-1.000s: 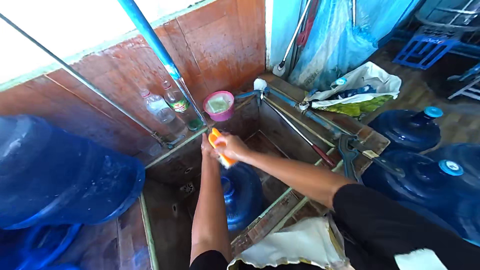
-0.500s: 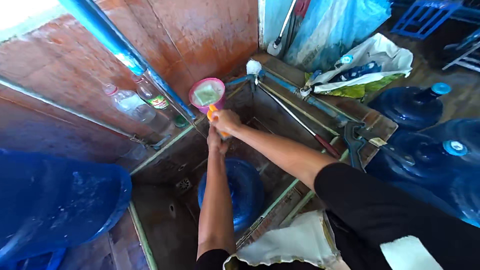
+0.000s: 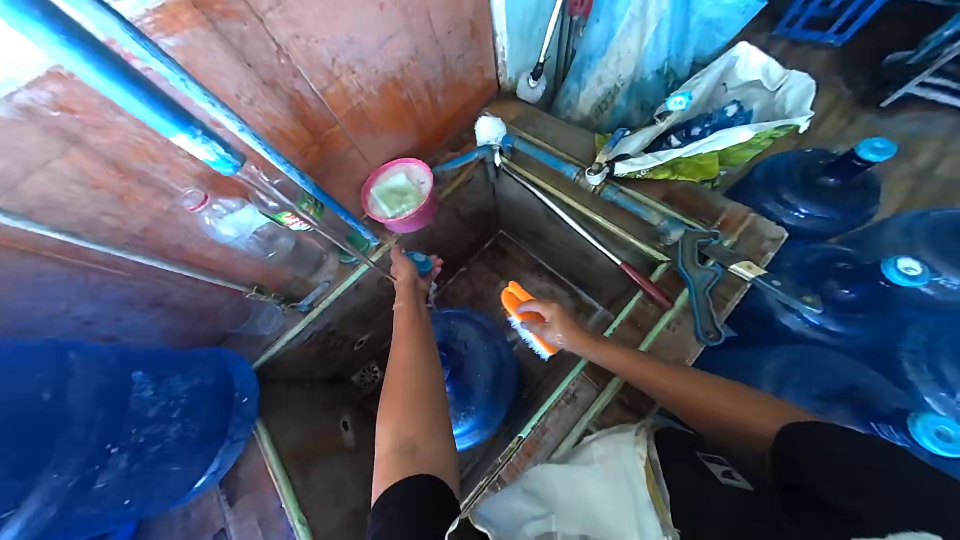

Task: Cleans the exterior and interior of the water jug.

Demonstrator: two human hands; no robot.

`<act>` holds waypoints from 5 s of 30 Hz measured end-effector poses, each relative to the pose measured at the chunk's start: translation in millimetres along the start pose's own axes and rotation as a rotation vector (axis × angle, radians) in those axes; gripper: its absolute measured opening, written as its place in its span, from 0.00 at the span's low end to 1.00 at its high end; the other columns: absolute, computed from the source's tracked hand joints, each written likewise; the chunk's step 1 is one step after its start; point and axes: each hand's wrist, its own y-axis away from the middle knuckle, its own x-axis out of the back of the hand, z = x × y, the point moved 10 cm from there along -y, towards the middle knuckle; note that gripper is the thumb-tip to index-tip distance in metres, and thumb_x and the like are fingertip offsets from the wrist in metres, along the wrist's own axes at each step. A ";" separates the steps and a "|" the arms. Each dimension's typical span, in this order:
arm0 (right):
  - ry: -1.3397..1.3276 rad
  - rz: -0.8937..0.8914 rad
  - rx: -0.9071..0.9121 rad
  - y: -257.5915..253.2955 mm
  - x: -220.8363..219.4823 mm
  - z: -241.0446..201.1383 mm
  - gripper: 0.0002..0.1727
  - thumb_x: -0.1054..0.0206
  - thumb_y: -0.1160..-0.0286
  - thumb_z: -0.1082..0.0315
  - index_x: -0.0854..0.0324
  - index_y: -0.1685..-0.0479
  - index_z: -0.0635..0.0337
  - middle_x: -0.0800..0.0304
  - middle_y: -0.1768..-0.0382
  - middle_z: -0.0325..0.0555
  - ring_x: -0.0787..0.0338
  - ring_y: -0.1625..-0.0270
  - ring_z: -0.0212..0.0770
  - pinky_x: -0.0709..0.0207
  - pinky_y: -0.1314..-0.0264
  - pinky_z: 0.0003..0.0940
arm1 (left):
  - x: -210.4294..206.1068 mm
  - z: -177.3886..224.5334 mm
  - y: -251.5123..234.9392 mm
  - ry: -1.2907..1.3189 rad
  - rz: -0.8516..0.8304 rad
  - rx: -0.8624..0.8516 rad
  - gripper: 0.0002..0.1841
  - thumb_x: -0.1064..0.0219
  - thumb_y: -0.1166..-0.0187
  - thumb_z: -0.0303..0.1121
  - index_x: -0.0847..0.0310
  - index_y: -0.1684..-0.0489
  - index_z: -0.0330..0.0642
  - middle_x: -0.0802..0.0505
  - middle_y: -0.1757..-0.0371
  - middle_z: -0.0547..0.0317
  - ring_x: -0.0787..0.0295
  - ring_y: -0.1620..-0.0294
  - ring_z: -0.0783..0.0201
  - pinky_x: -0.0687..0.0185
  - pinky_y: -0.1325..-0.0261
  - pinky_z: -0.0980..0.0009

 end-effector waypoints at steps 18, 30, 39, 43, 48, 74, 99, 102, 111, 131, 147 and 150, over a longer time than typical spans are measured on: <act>-0.258 0.301 0.090 46.5 51.3 45.9 0.17 0.36 0.17 0.67 0.14 0.36 0.67 0.10 0.38 0.58 0.10 0.37 0.43 0.21 0.29 0.40 | 17.5 -35.7 31.0 0.718 -0.114 0.175 0.17 0.49 0.13 0.52 0.32 0.44 0.49 0.16 0.56 0.53 0.13 0.63 0.61 0.12 0.66 0.68; -0.645 0.295 -0.053 49.1 56.7 75.5 0.16 0.39 0.14 0.70 0.20 0.35 0.68 0.13 0.41 0.54 0.10 0.47 0.37 0.14 0.44 0.34 | 26.0 -42.3 -0.5 0.221 0.047 0.078 0.15 0.46 0.08 0.46 0.30 0.42 0.44 0.23 0.61 0.57 0.27 0.71 0.66 0.26 0.69 0.72; -0.650 0.293 -0.065 47.5 55.9 76.3 0.16 0.40 0.13 0.68 0.20 0.34 0.66 0.11 0.46 0.51 0.09 0.53 0.34 0.13 0.48 0.32 | 36.0 -29.2 -2.0 -0.166 0.171 -0.049 0.22 0.34 0.17 0.36 0.24 0.34 0.27 0.15 0.41 0.34 0.14 0.50 0.47 0.15 0.48 0.53; -0.625 0.299 -0.069 48.2 56.1 75.3 0.16 0.41 0.12 0.69 0.20 0.34 0.66 0.11 0.47 0.50 0.10 0.55 0.33 0.14 0.51 0.30 | 36.8 -27.5 -1.9 -0.259 0.221 -0.044 0.19 0.35 0.19 0.39 0.21 0.45 0.29 0.13 0.54 0.40 0.16 0.63 0.52 0.17 0.59 0.57; -0.606 0.307 -0.055 49.1 58.0 72.9 0.16 0.42 0.13 0.69 0.20 0.34 0.66 0.12 0.44 0.49 0.11 0.52 0.32 0.15 0.50 0.29 | 27.3 -10.5 -32.1 -0.493 0.106 -0.038 0.24 0.43 0.12 0.40 0.26 0.30 0.26 0.17 0.34 0.29 0.16 0.40 0.39 0.19 0.41 0.43; -0.569 0.217 -0.046 43.0 51.9 71.3 0.15 0.41 0.13 0.68 0.19 0.35 0.65 0.13 0.43 0.49 0.10 0.52 0.32 0.13 0.49 0.29 | 46.2 -12.6 20.0 -0.205 -0.206 0.114 0.17 0.48 0.08 0.44 0.26 0.38 0.41 0.14 0.58 0.52 0.16 0.68 0.62 0.16 0.68 0.68; 0.386 0.729 -0.009 80.5 221.2 1.0 0.33 0.37 0.15 0.65 0.37 0.09 0.53 0.13 0.35 0.73 0.11 0.38 0.76 0.24 0.38 0.77 | 30.0 -3.4 26.6 -0.670 -0.208 -0.166 0.17 0.40 0.10 0.37 0.23 0.37 0.30 0.12 0.47 0.39 0.14 0.54 0.55 0.15 0.45 0.55; 0.579 0.701 -0.133 56.2 285.7 16.5 0.32 0.42 0.13 0.69 0.37 0.09 0.53 0.23 0.24 0.74 0.20 0.28 0.80 0.32 0.34 0.82 | 18.5 -12.5 29.1 -0.441 -0.326 -0.092 0.13 0.47 0.09 0.32 0.29 0.36 0.32 0.14 0.54 0.49 0.15 0.61 0.64 0.14 0.53 0.64; 0.709 0.597 -0.054 17.3 282.5 39.7 0.25 0.38 0.14 0.64 0.24 0.23 0.69 0.33 0.20 0.79 0.39 0.17 0.83 0.50 0.19 0.80 | 67.0 -13.7 17.0 -0.192 -0.001 -0.081 0.18 0.43 0.10 0.39 0.24 0.34 0.34 0.12 0.49 0.47 0.15 0.58 0.59 0.16 0.53 0.61; 0.389 -0.539 1.135 200.2 -107.7 -70.0 0.17 0.38 0.19 0.65 0.09 0.52 0.72 0.03 0.60 0.60 0.04 0.58 0.57 0.13 0.46 0.45 | 514.8 -269.8 490.4 -0.039 1.577 -0.090 0.21 0.43 0.12 0.35 0.24 0.34 0.22 0.12 0.40 0.30 0.15 0.36 0.44 0.25 0.28 0.51; 0.073 -0.688 0.463 210.2 -119.8 -28.0 0.16 0.41 0.16 0.74 0.13 0.44 0.77 0.06 0.45 0.63 0.07 0.39 0.45 0.20 0.27 0.35 | 372.4 -163.8 333.5 -0.450 0.690 -0.425 0.28 0.41 0.11 0.40 0.33 0.22 0.24 0.21 0.25 0.26 0.23 0.23 0.37 0.29 0.20 0.45; 0.061 -0.619 0.295 213.9 -96.3 -9.3 0.17 0.44 0.14 0.73 0.14 0.42 0.77 0.07 0.44 0.62 0.08 0.39 0.41 0.22 0.28 0.34 | 253.5 -102.0 266.8 -0.466 0.256 -0.575 0.27 0.36 0.13 0.41 0.30 0.21 0.32 0.17 0.26 0.35 0.17 0.26 0.45 0.23 0.24 0.48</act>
